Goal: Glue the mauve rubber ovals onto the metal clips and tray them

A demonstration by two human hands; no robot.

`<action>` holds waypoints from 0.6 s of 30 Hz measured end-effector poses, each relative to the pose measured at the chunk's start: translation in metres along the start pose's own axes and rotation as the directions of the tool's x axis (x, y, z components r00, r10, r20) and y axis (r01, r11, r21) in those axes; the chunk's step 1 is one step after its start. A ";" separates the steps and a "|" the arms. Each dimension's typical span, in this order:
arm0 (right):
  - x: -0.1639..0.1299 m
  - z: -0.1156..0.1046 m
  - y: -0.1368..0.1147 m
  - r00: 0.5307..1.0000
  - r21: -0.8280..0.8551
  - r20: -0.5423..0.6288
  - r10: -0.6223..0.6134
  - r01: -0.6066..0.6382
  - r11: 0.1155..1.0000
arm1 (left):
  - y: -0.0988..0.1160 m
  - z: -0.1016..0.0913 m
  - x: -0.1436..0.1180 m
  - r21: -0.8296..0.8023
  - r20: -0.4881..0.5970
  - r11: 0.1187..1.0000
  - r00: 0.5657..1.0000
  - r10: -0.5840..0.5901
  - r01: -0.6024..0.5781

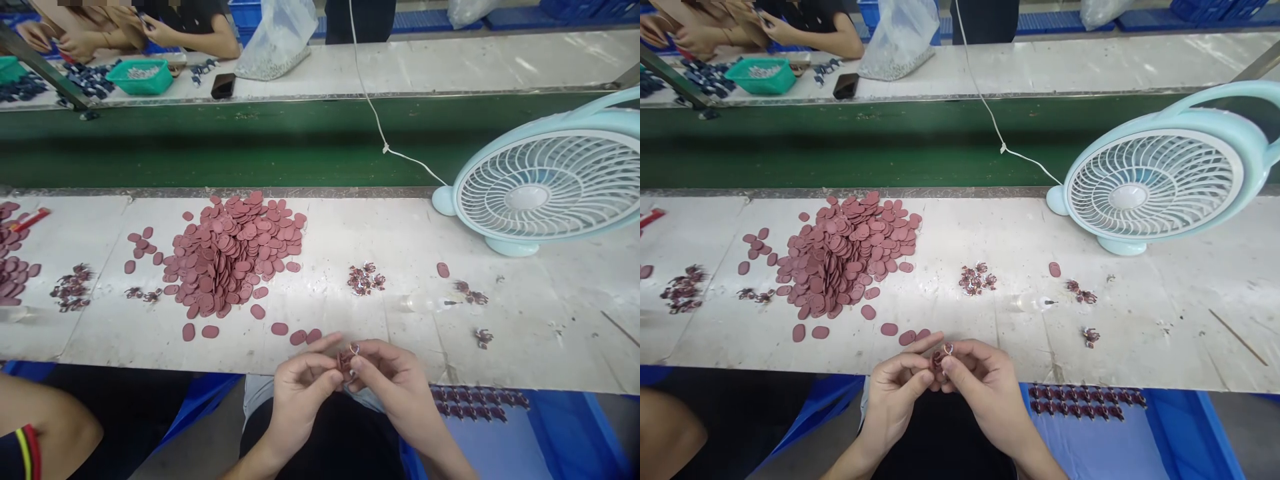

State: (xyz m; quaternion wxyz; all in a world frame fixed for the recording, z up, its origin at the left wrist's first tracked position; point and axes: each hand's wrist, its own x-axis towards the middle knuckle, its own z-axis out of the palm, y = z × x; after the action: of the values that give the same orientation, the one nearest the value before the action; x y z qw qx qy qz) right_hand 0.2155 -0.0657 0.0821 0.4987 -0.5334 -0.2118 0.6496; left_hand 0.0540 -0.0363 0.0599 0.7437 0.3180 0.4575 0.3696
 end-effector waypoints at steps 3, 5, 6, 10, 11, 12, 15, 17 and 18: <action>-0.004 -0.016 0.016 0.994 0.149 -0.103 -0.041 0.056 0.987 | 0.011 -0.017 0.003 0.219 -0.027 0.972 0.995 0.094 -0.086; -0.015 -0.036 0.022 0.981 0.211 -0.184 -0.065 0.104 0.972 | 0.022 -0.038 0.009 0.475 -0.031 0.861 0.974 0.223 -0.182; -0.024 -0.049 0.023 0.971 0.221 -0.223 -0.081 0.132 0.966 | 0.028 -0.050 0.014 0.608 -0.002 0.762 0.959 0.283 -0.224; -0.068 -0.111 0.023 0.878 0.110 -0.444 -0.180 0.252 0.961 | 0.044 -0.098 0.035 0.880 0.289 0.293 0.912 0.292 -0.373; -0.080 -0.128 0.023 0.833 0.063 -0.514 -0.204 0.274 0.960 | 0.046 -0.107 0.040 0.883 0.366 0.207 0.893 0.261 -0.422; -0.091 -0.145 0.023 0.783 0.025 -0.582 -0.220 0.287 0.958 | 0.047 -0.113 0.043 0.875 0.427 0.130 0.871 0.245 -0.466; -0.120 -0.196 0.028 0.565 -0.124 -0.775 -0.282 0.302 0.945 | 0.048 -0.120 0.050 0.840 0.533 -0.027 0.816 0.225 -0.542; -0.134 -0.233 0.040 0.403 -0.252 -0.850 -0.338 0.251 0.935 | 0.049 -0.115 0.051 0.862 0.497 -0.008 0.841 0.215 -0.508; -0.139 -0.253 0.050 0.348 -0.296 -0.869 -0.352 0.206 0.933 | 0.050 -0.111 0.051 0.897 0.426 0.030 0.880 0.212 -0.441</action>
State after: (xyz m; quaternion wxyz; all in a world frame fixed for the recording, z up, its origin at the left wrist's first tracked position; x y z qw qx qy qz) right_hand 0.4137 -0.2724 0.0228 0.5985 -0.7877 -0.0360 0.1415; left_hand -0.0449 0.0479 0.0357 0.2754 0.8527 0.4313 0.1053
